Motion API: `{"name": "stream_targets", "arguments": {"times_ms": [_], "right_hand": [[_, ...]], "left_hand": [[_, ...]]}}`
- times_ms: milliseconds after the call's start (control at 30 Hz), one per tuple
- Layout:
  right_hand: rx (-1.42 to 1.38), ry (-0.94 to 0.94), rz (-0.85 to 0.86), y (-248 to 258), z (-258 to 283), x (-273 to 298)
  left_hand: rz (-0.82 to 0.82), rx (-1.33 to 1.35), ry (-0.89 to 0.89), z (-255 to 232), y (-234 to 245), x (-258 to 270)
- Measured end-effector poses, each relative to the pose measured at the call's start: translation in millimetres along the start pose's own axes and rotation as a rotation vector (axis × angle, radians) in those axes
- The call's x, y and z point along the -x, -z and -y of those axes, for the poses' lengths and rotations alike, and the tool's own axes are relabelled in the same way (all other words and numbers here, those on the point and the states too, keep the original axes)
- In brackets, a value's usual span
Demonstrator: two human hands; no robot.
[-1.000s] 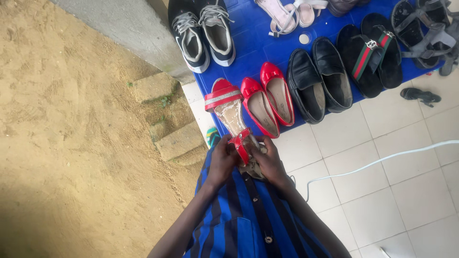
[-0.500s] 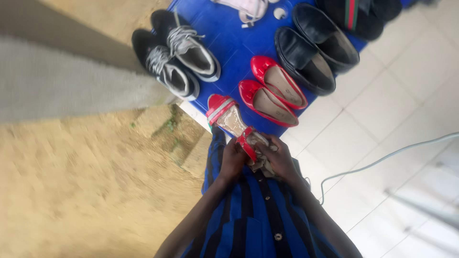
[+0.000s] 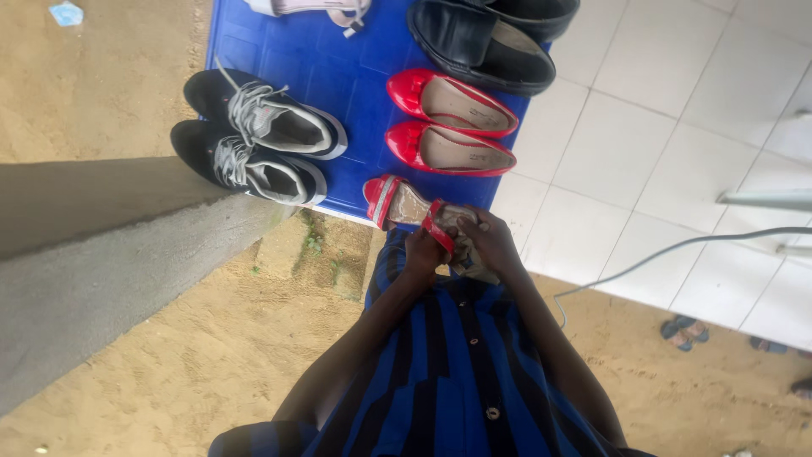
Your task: The person cleans the red high-heeled shoe using a cloth by hand while sitting on the floor, wiping the interior, straps, and heel.
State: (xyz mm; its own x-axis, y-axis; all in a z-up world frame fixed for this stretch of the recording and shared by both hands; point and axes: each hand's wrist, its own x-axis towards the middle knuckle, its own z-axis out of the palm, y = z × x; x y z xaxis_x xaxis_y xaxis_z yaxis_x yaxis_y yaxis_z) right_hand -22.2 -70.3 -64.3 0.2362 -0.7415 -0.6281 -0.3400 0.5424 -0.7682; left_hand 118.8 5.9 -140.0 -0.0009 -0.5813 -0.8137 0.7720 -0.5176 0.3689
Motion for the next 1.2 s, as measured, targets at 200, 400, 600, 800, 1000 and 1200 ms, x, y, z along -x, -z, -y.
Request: {"name": "stream_targets", "arguments": {"times_ms": [200,400,600,800,1000,1200], "right_hand": [[0.119,-0.030,-0.023,8.5,11.0,-6.8],[0.179,-0.117,0.012,19.0,33.5,-0.5],[0.207,-0.134,-0.030,28.3,43.7,11.8],[0.114,0.000,-0.080,35.1,48.0,14.6],[-0.388,0.073,-0.057,37.9,54.6,15.1],[-0.323,0.081,-0.115,42.6,87.8,31.5]], "left_hand": [[-0.089,-0.153,0.048,-8.2,-7.0,-0.7],[-0.164,-0.228,-0.121,-49.5,-9.0,15.5],[-0.283,-0.051,-0.116,-72.5,0.3,-3.6],[-0.177,-0.203,-0.487,-62.4,-17.6,7.6],[-0.434,-0.925,-0.720,-101.8,-39.1,43.2],[0.095,-0.578,-0.690,-117.2,-78.4,99.7]]}}
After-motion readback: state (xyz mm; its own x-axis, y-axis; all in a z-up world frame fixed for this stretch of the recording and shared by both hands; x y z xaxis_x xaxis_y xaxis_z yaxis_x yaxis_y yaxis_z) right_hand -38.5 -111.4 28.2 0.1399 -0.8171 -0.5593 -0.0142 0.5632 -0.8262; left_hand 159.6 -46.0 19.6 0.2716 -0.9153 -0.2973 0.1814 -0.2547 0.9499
